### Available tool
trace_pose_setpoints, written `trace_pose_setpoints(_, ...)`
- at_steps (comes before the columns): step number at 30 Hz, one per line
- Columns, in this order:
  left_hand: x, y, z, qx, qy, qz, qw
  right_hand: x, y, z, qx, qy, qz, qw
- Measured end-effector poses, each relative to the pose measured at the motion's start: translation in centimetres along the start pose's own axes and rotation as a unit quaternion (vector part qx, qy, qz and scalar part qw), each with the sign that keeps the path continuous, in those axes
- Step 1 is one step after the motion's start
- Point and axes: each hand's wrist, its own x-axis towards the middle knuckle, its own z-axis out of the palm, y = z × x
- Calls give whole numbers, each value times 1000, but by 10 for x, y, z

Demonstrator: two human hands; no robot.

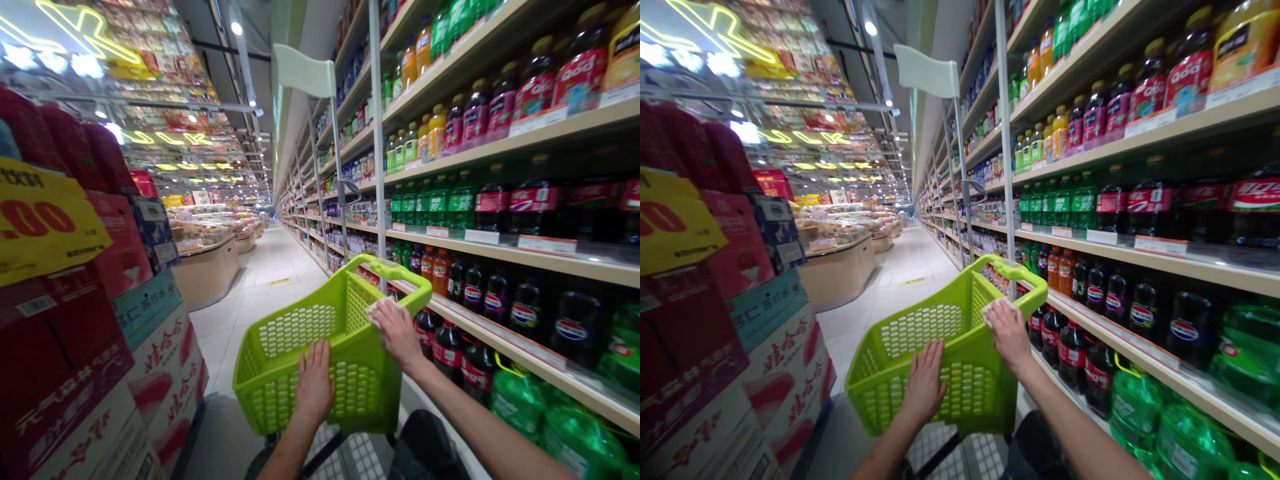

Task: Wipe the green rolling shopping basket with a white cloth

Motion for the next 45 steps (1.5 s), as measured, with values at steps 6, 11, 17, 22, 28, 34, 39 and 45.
trace_pose_setpoints(6,-2,-1,0,6,-5,1,1000,-5,-30,14,31,-60,-71,995)
trace_pose_setpoints(11,-3,2,-1,-6,-4,-3,1000,14,28,-10,-21,2,12,1000)
trace_pose_setpoints(17,-3,5,-2,-14,-10,-8,1000,3,-6,6,-21,-17,-12,1000)
trace_pose_setpoints(22,-4,2,-4,-19,-15,-4,1000,2,-37,17,22,-70,-81,994)
trace_pose_setpoints(28,-4,8,-8,-24,-21,-13,999,22,16,-7,-39,-10,35,999)
trace_pose_setpoints(34,-2,9,-4,-25,-17,-14,999,2,-34,21,-8,-45,-60,997)
trace_pose_setpoints(39,-2,5,0,-34,-7,-3,999,8,-30,18,7,-67,-65,996)
trace_pose_setpoints(45,0,10,0,-37,-6,-13,999,17,-2,2,-28,-37,17,999)
